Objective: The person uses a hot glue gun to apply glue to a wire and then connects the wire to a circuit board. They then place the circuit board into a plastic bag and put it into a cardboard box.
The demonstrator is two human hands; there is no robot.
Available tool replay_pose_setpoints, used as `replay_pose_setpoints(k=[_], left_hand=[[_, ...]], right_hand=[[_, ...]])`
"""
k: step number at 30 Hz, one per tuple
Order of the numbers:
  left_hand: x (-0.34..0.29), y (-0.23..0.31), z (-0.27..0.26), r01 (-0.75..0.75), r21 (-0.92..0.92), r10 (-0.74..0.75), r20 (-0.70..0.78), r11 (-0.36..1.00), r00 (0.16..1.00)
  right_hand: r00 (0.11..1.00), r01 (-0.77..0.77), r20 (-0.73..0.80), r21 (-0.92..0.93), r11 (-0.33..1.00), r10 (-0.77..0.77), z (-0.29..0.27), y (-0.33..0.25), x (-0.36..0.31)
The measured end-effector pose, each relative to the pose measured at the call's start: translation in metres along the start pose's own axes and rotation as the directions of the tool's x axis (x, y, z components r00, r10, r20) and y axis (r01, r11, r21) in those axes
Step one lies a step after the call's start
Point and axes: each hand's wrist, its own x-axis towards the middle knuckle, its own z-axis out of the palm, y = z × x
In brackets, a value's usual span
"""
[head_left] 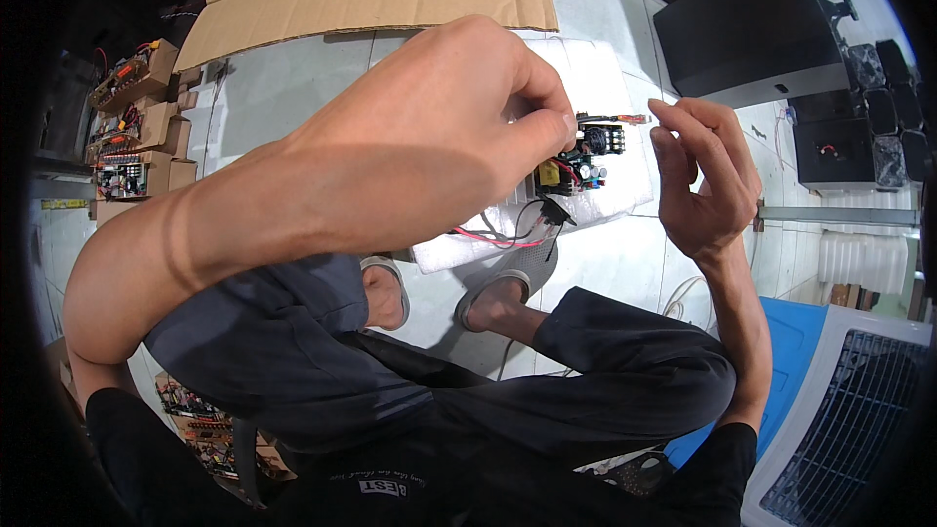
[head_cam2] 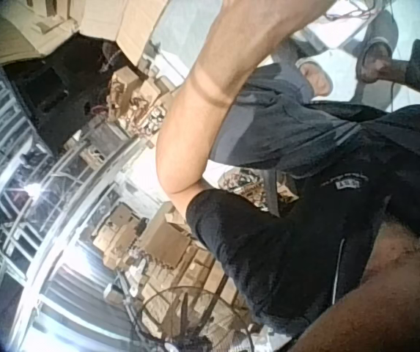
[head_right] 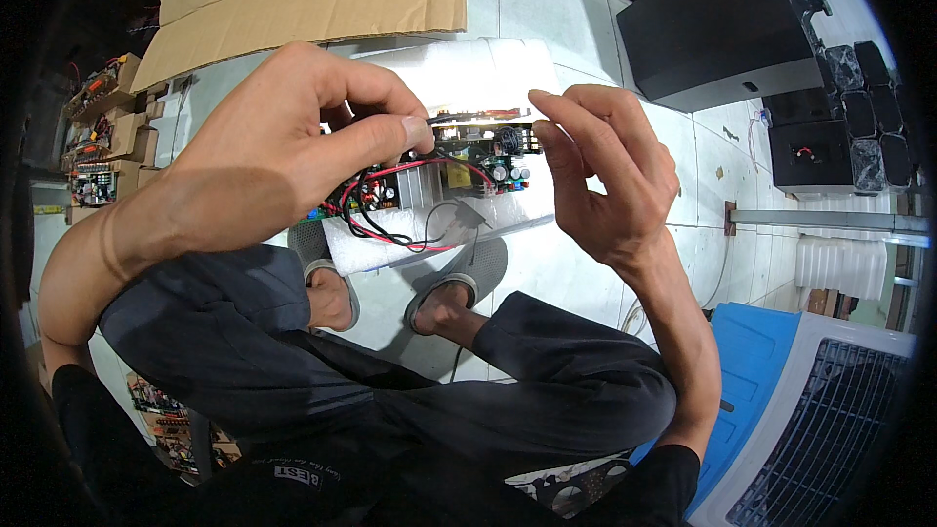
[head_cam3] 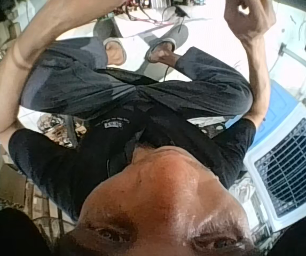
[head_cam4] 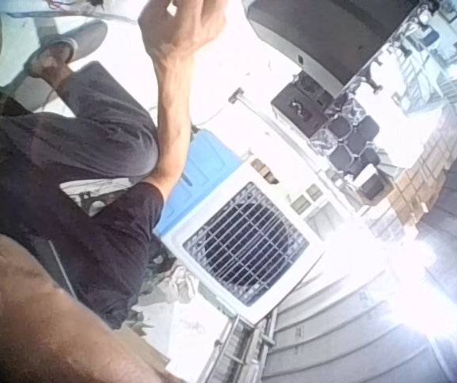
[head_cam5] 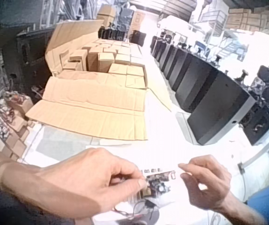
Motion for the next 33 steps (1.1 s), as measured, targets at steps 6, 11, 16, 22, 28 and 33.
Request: replay_pose_setpoints(k=[6,11,16,22,28,33], left_hand=[[0.0,-0.001,-0.001,0.006,0.003,-0.006,0.007,1.0,1.0],[0.0,-0.002,0.0,0.013,-0.004,-0.013,0.018,1.0,1.0],[0.0,-0.002,0.001,0.011,-0.045,-0.009,0.048,0.999,0.999],[0.001,0.0,0.001,0.036,-0.041,-0.034,0.064,0.999,0.997],[0.002,-0.003,0.003,-0.021,-0.014,0.021,-0.004,1.0,1.0],[0.001,-0.002,0.002,-0.012,-0.034,0.012,-0.002,0.999,1.0]], right_hand=[[0.999,-0.05,0.021,0.038,0.998,0.049,-0.001,-0.003,-0.001],[0.995,-0.089,0.052,0.069,0.994,0.086,-0.002,-0.007,0.0],[0.995,-0.089,0.049,0.127,0.988,0.083,-0.001,-0.006,0.0],[0.991,-0.133,0.029,0.237,0.962,0.13,0.0,-0.006,0.001],[0.97,-0.244,0.081,0.284,0.927,0.231,-0.002,-0.013,0.004],[0.985,-0.171,0.028,0.279,0.945,0.17,-0.001,-0.004,0.002]])
